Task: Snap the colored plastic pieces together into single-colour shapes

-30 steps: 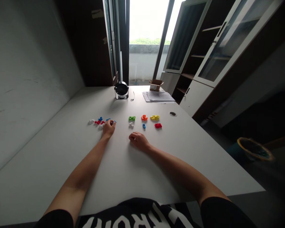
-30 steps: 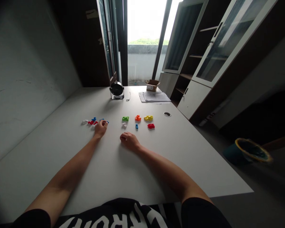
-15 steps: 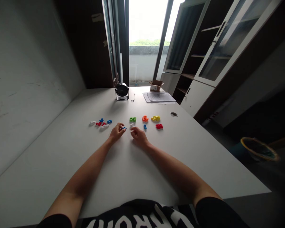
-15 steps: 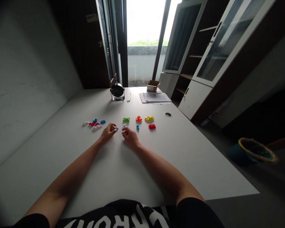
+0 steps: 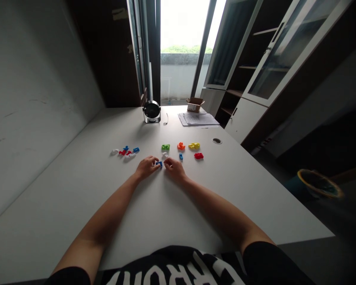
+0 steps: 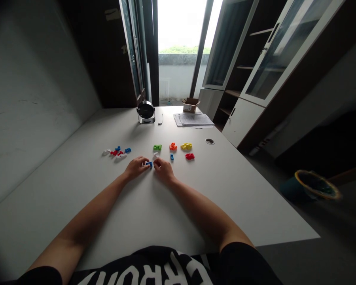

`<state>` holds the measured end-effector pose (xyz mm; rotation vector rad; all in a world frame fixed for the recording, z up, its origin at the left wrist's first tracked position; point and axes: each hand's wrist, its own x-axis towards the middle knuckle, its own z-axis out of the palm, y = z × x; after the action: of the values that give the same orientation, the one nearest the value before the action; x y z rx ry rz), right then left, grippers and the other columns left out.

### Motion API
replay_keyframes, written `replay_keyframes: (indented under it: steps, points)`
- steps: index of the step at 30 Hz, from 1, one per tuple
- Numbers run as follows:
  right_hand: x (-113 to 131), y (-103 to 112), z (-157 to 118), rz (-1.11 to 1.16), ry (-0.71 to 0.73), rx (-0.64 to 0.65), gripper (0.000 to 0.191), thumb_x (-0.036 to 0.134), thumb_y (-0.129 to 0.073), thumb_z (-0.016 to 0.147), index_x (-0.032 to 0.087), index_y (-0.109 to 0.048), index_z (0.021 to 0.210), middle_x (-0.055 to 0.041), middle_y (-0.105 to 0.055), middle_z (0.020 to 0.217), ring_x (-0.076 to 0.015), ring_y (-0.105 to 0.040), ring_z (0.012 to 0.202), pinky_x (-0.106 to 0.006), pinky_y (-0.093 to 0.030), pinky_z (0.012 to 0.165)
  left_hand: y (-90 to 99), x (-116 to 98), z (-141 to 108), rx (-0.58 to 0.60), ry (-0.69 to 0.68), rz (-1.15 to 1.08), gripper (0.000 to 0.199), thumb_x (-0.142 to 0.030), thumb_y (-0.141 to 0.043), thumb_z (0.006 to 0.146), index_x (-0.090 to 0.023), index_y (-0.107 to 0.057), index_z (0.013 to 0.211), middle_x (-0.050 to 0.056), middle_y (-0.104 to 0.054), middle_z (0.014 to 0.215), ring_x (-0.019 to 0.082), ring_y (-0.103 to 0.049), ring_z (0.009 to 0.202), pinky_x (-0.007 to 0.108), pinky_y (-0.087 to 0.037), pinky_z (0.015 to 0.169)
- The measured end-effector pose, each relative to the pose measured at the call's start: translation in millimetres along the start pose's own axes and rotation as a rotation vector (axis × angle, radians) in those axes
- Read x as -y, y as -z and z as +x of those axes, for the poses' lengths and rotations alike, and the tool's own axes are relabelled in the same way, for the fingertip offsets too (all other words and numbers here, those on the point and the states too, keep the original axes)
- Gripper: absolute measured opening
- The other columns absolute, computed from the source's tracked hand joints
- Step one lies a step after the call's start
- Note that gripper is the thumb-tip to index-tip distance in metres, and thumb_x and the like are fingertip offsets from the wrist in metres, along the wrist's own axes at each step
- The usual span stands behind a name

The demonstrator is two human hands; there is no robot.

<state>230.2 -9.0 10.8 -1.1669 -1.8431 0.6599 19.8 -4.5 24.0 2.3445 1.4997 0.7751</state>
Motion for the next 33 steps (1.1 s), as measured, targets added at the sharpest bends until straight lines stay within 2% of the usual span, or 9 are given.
replay_keyframes:
  steps: [7,16,19,23,26,29,33]
  points:
    - [2,1,-1,-0.131,0.024,-0.025,0.013,0.019,-0.056,0.088,0.021,-0.068,0.083,-0.0029,-0.068,0.084,-0.0185,-0.059,0.082,-0.029,-0.043,0.078,-0.6,6,0,-0.036,-0.027,0.008,0.017,-0.033,-0.071,0.085,-0.024,-0.074,0.099,0.005,-0.065,0.09,0.021,-0.061,0.085,0.033,-0.046,0.078]
    - [3,2,0,-0.156,-0.04,-0.019,0.012,0.028,-0.062,0.091,0.022,-0.071,0.095,-0.0044,-0.07,0.083,-0.0208,-0.061,0.085,-0.031,-0.044,0.078,-1.3,-3,-1,-0.06,-0.116,-0.042,0.014,-0.028,-0.068,0.088,-0.023,-0.069,0.101,0.005,-0.07,0.093,0.021,-0.065,0.086,0.033,-0.049,0.081]
    - [4,3,1,-0.114,-0.053,-0.003,0.014,0.031,-0.064,0.089,0.022,-0.071,0.098,-0.0038,-0.071,0.082,-0.0198,-0.063,0.081,-0.03,-0.045,0.075,-0.1,-6,-1,-0.075,-0.154,-0.049,0.014,-0.026,-0.066,0.089,-0.023,-0.067,0.103,0.004,-0.07,0.094,0.02,-0.066,0.086,0.033,-0.05,0.081]
    - [4,5,1,-0.002,-0.07,0.038,0.017,0.036,-0.065,0.088,0.022,-0.069,0.097,-0.0004,-0.069,0.076,-0.0163,-0.061,0.067,-0.027,-0.044,0.065,2.0,-11,-2,-0.098,-0.179,-0.072,0.013,-0.024,-0.064,0.09,-0.023,-0.066,0.103,0.004,-0.07,0.094,0.019,-0.066,0.084,0.032,-0.05,0.079]
    - [3,4,0,0.064,-0.056,0.035,0.019,0.04,-0.065,0.087,0.023,-0.068,0.096,0.0013,-0.067,0.072,-0.0152,-0.06,0.063,-0.026,-0.042,0.06,1.0,-14,-2,-0.12,-0.154,-0.172,0.018,-0.025,-0.064,0.09,-0.023,-0.066,0.107,0.005,-0.071,0.097,0.018,-0.067,0.084,0.032,-0.052,0.079]
    - [2,3,-1,0.08,-0.015,-0.003,0.019,0.039,-0.064,0.088,0.023,-0.067,0.097,0.0007,-0.067,0.075,-0.0153,-0.06,0.065,-0.026,-0.045,0.062,-2.3,-11,-1,-0.129,-0.056,-0.333,0.025,-0.032,-0.064,0.091,-0.023,-0.065,0.114,0.004,-0.073,0.097,0.018,-0.069,0.082,0.032,-0.054,0.078]
    - [1,1,-2,0.044,0.077,-0.059,0.017,0.034,-0.062,0.088,0.023,-0.068,0.1,-0.0033,-0.069,0.087,-0.0174,-0.062,0.075,-0.03,-0.051,0.071,-7.5,-2,2,-0.039,0.044,-0.538,0.027,-0.042,-0.058,0.095,-0.02,-0.069,0.106,0.005,-0.074,0.089,0.018,-0.069,0.077,0.03,-0.054,0.072]
